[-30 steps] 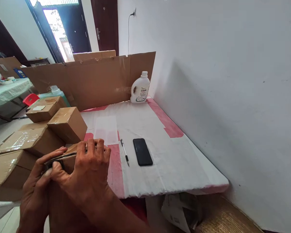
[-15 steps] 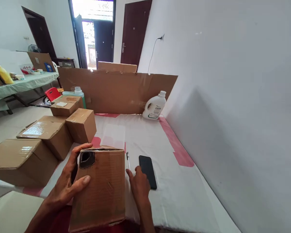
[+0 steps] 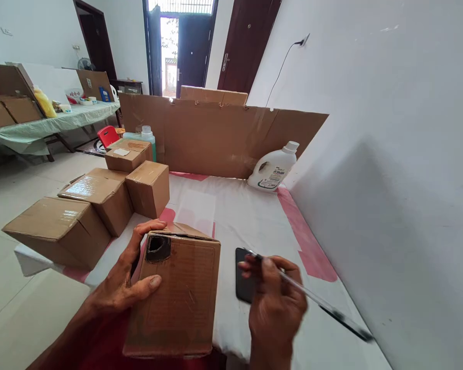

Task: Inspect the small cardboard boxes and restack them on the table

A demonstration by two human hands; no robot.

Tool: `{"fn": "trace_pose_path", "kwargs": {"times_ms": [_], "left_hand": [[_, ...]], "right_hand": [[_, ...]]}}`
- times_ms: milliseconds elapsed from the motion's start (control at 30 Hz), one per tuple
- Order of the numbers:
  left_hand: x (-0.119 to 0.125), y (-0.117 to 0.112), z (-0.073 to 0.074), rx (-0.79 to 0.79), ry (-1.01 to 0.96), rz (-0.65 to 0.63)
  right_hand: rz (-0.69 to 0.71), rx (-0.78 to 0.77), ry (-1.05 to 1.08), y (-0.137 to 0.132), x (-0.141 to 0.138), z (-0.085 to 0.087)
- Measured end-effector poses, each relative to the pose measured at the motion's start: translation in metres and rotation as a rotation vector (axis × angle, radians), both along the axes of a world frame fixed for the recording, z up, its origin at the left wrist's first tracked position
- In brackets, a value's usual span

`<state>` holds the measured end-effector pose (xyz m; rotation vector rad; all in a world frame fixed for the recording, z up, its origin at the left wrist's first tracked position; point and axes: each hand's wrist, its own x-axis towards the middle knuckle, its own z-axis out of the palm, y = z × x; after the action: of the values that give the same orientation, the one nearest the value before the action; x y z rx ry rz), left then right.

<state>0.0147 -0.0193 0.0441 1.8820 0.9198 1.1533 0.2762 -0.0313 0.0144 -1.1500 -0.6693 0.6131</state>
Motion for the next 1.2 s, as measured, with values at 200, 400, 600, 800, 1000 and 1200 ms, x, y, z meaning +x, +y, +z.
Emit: {"fn": "trace_pose_path", "kwargs": {"times_ms": [200,400,600,800,1000,1200], "left_hand": [[0.008,-0.001,0.0,0.072,0.036,-0.027],[0.011,-0.007,-0.004,0.116,0.067,-0.013],[0.009,-0.005,-0.005,0.125,0.059,-0.021],[0.006,-0.007,-0.004,0.088,0.047,-0.052],[-0.001,-0.006,-0.007,0.092,0.043,-0.027],[-0.007,-0.007,-0.013,0.056,0.018,-0.002]], "right_hand": [[0.394,0.275,-0.119,-0.038,-0.07,0.061],[0.526,0.255,-0.237,-0.036,-0.093,0.045],[0.511,0.257,-0.344,-0.031,-0.086,0.043],[0.398,0.188,-0.32,-0.036,-0.088,0.05],[0.283,0.112,-0.092,-0.007,-0.027,0.06],[0.169,-0.549,-0.777,0.059,0.03,-0.005]]}}
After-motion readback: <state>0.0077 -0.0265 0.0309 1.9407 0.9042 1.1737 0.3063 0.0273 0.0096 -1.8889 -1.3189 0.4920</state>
